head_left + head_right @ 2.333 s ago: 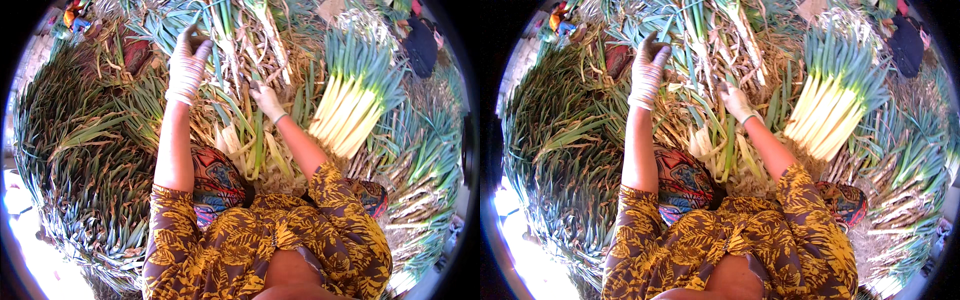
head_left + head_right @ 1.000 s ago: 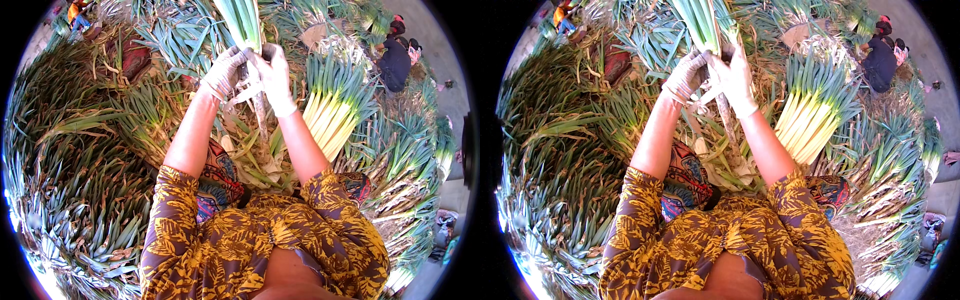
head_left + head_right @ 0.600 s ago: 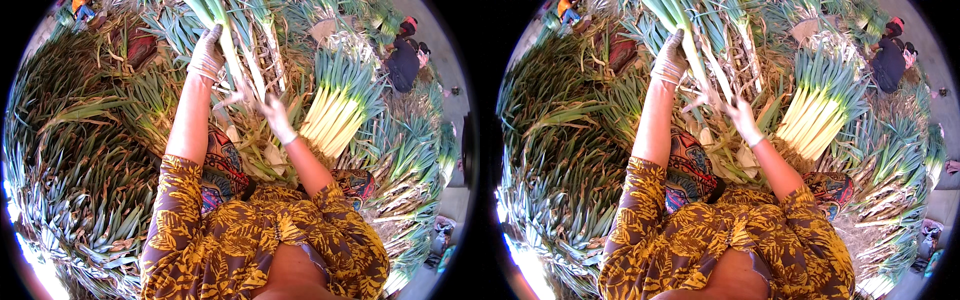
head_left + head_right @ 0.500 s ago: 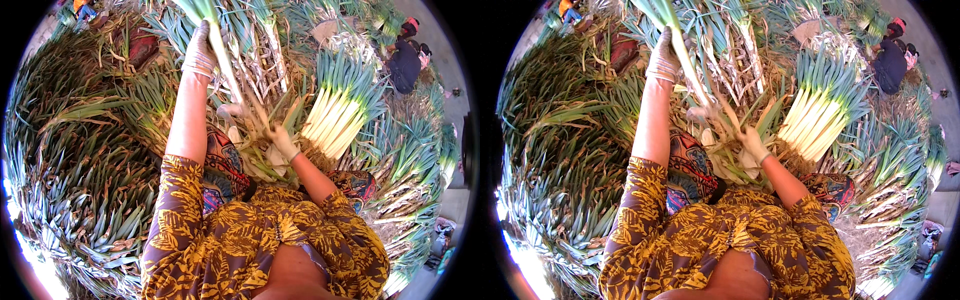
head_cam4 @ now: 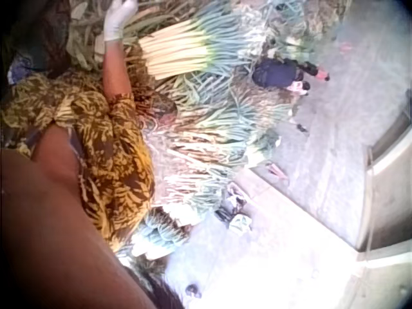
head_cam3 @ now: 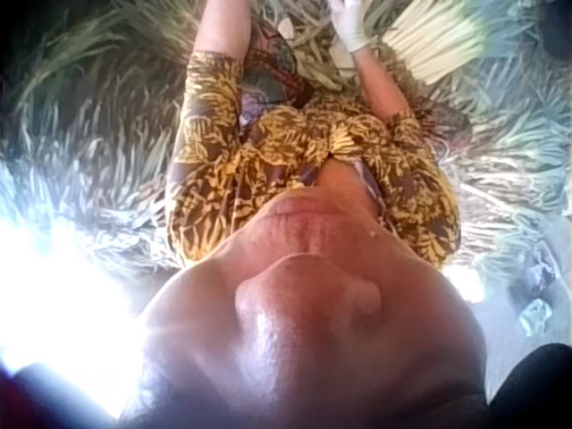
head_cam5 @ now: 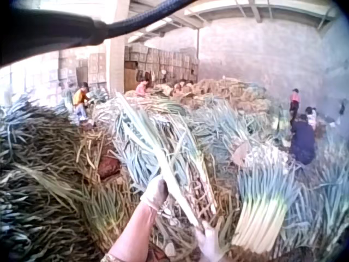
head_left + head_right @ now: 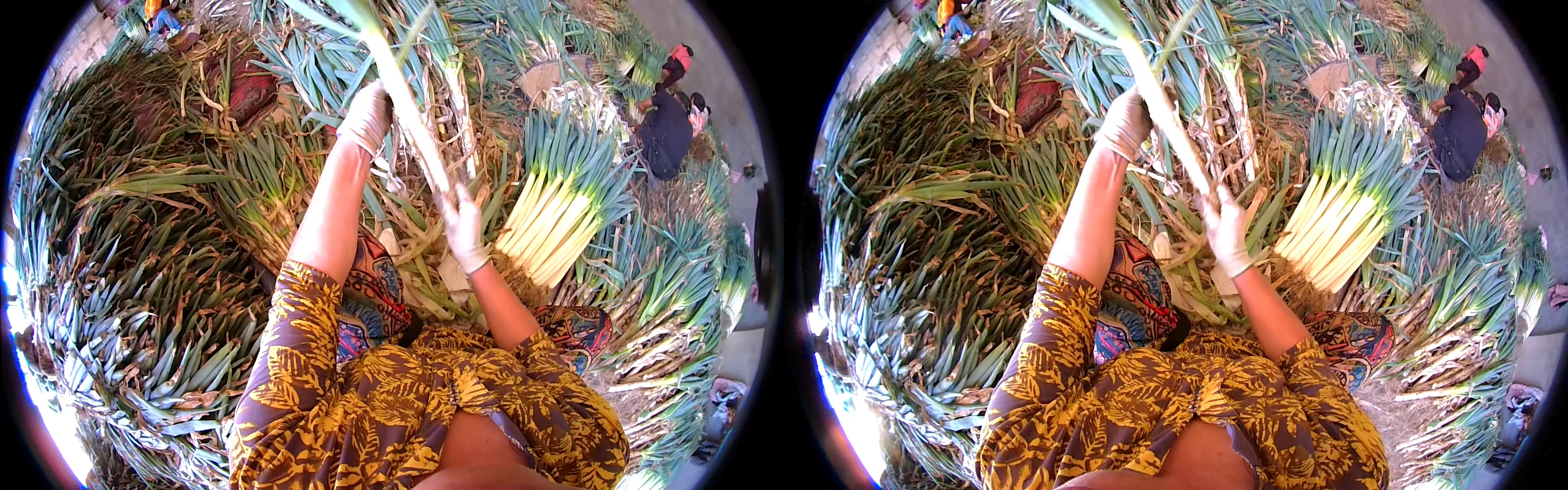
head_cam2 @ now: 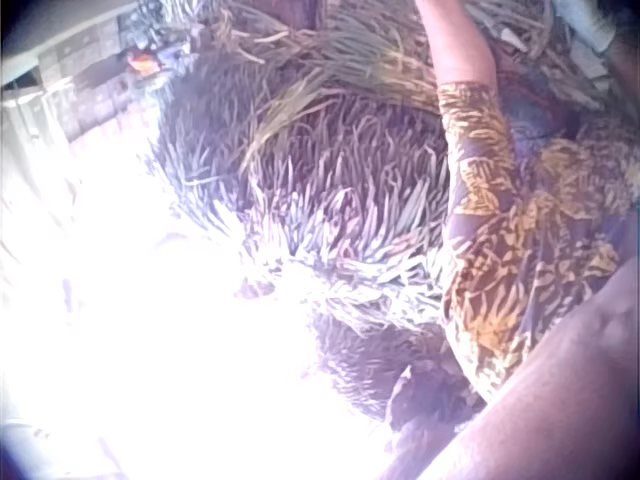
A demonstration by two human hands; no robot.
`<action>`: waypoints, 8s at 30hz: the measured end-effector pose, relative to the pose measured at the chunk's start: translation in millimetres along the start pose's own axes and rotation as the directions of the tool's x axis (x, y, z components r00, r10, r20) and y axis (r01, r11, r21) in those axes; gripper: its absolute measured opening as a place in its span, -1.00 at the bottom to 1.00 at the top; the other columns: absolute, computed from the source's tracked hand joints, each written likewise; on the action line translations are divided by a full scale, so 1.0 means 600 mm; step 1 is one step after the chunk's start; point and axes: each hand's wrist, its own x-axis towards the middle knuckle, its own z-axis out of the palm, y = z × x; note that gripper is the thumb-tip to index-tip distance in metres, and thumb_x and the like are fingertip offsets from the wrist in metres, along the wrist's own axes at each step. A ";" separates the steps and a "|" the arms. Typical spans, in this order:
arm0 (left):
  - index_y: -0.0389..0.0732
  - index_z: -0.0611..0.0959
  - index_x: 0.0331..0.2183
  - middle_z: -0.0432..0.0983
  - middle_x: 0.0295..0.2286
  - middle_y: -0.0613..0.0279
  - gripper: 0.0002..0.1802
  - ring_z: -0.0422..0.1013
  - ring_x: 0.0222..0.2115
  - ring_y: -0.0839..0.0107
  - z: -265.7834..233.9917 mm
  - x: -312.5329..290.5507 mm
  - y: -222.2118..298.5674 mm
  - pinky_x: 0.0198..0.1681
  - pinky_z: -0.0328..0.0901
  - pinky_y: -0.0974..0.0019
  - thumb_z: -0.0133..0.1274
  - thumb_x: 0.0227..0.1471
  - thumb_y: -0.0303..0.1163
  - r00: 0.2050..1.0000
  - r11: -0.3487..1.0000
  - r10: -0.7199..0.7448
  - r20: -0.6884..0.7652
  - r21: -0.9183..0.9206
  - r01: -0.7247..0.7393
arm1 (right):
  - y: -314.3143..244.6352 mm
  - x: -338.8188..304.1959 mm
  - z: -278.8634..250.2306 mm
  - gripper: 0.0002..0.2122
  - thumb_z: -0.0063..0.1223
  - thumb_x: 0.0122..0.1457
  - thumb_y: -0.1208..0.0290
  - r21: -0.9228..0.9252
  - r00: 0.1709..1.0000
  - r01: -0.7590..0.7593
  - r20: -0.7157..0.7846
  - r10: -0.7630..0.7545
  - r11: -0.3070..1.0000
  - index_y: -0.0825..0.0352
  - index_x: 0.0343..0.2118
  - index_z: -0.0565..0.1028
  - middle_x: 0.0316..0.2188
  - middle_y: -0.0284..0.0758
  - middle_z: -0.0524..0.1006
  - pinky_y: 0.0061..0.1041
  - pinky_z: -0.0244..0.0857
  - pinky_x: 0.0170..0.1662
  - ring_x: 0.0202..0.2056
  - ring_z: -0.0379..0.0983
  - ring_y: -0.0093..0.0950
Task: The person peels and cleans green onions by hand, removing the outer layers and roots, and then places them into bundles.
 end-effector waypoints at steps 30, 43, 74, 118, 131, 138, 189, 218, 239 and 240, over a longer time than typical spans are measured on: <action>-0.31 0.48 -0.10 0.51 -0.20 0.07 -0.69 0.43 -0.18 0.18 0.017 -0.021 -0.018 -0.03 0.35 0.10 0.02 0.15 -0.36 0.970 0.973 -0.141 0.197 -0.156 0.173 | -0.166 0.205 0.136 -0.67 0.28 0.01 0.34 -0.470 0.907 0.398 0.331 -0.261 0.788 0.45 -0.27 0.46 -0.44 -0.28 0.57 -0.52 0.37 -0.35 -0.46 0.48 -0.51; -0.28 0.49 -0.28 0.49 -0.36 0.03 -0.61 0.44 -0.34 0.15 -0.135 0.006 0.119 -0.16 0.40 -0.06 -0.06 0.18 -0.08 0.987 0.937 0.152 -0.041 -0.313 -0.157 | 0.026 0.024 -0.106 -0.66 0.00 0.17 0.42 -0.846 0.941 -0.127 0.062 0.332 0.518 0.44 -0.02 0.35 -0.42 -0.16 0.46 -0.46 0.38 -0.37 -0.42 0.46 -0.41; -0.20 0.44 -0.30 0.40 -0.57 0.21 -0.46 0.36 -0.59 0.41 -0.043 -0.010 0.068 -0.53 0.37 0.28 0.13 -0.01 0.10 0.996 0.995 0.043 0.076 -0.088 -0.036 | -0.002 0.109 0.104 -0.77 -0.06 0.28 0.32 -0.159 0.922 -0.292 0.216 0.322 0.943 0.39 -0.22 0.54 -0.59 -0.43 0.48 -0.60 0.21 -0.56 -0.60 0.35 -0.64; -0.19 0.37 -0.39 0.23 -0.64 0.34 -0.63 0.11 -0.71 0.51 -0.197 0.063 0.085 -0.66 0.12 0.39 -0.15 0.23 -0.06 0.997 0.894 -0.042 0.070 -0.442 0.068 | -0.124 -0.111 0.055 -0.68 -0.08 0.30 0.32 -0.424 0.874 0.203 0.484 0.032 0.883 0.44 0.00 0.41 -0.49 -0.35 0.46 -0.63 0.27 -0.46 -0.55 0.31 -0.63; -0.17 0.37 -0.34 0.26 -0.61 0.34 -0.65 0.15 -0.74 0.61 -0.194 0.028 0.138 -0.74 0.14 0.49 -0.16 0.24 -0.06 0.967 0.922 0.251 -0.036 -0.296 -0.251 | -0.138 -0.223 -0.094 -0.76 -0.12 0.25 0.46 -0.771 0.927 0.307 0.374 0.006 0.559 0.48 -0.09 0.45 -0.54 -0.30 0.49 -0.65 0.32 -0.64 -0.62 0.42 -0.59; -0.20 0.51 -0.10 0.29 -0.51 0.29 -0.63 0.13 -0.68 0.56 -0.090 0.004 0.123 -0.63 0.12 0.47 -0.16 0.24 -0.13 0.874 0.937 0.156 0.460 -0.349 0.016 | 0.044 -0.019 -0.072 -0.72 -0.23 0.32 0.31 -0.806 0.940 0.326 0.332 -0.078 0.493 0.29 -0.10 0.51 -0.48 -0.29 0.45 -0.53 0.30 -0.47 -0.57 0.33 -0.50; -0.11 0.44 -0.04 0.33 -0.53 0.35 -0.51 0.15 -0.69 0.59 0.219 -0.008 -0.142 -0.65 0.15 0.54 0.14 0.04 -0.11 0.839 0.982 -0.175 0.516 0.031 0.185 | -0.058 -0.166 -0.074 -0.56 -0.17 0.28 0.23 -0.631 0.989 0.142 0.125 -0.081 0.763 0.36 0.13 0.17 -0.53 -0.31 0.42 -0.56 0.35 -0.60 -0.60 0.35 -0.51; -0.07 0.29 0.18 0.10 0.13 -0.20 -0.28 0.18 0.10 -0.08 -0.021 -0.071 -0.581 0.16 0.14 0.07 0.03 0.06 0.03 0.867 0.058 -0.494 0.065 0.997 -0.042 | -0.010 -0.079 -0.263 -0.62 -0.08 0.26 0.19 -0.503 0.839 -0.307 -0.544 -0.020 0.808 0.51 -0.14 0.37 -0.47 -0.19 0.45 -0.40 0.33 -0.33 -0.45 0.39 -0.34; 0.11 -0.02 0.28 -0.14 0.21 -0.25 0.11 0.00 0.19 -0.19 0.058 -0.110 -0.569 0.17 0.15 -0.03 0.25 -0.17 0.10 0.835 -0.268 -0.549 0.022 0.942 -0.201 | 0.101 -0.141 -0.261 -0.67 -0.33 0.20 0.41 -0.935 0.914 -0.279 -0.189 0.359 0.218 0.45 -0.14 0.47 -0.26 0.01 0.55 -0.26 0.36 -0.06 -0.16 0.50 -0.15; 0.11 -0.02 0.28 -0.14 0.21 -0.26 0.11 0.00 0.19 -0.19 0.057 -0.108 -0.570 0.17 0.14 -0.02 0.25 -0.16 0.10 0.837 -0.280 -0.546 0.017 0.938 -0.202 | 0.100 -0.136 -0.265 -0.67 -0.33 0.22 0.40 -0.949 0.923 -0.226 -0.137 0.360 0.219 0.45 -0.10 0.45 -0.26 0.01 0.54 -0.26 0.35 -0.04 -0.15 0.50 -0.16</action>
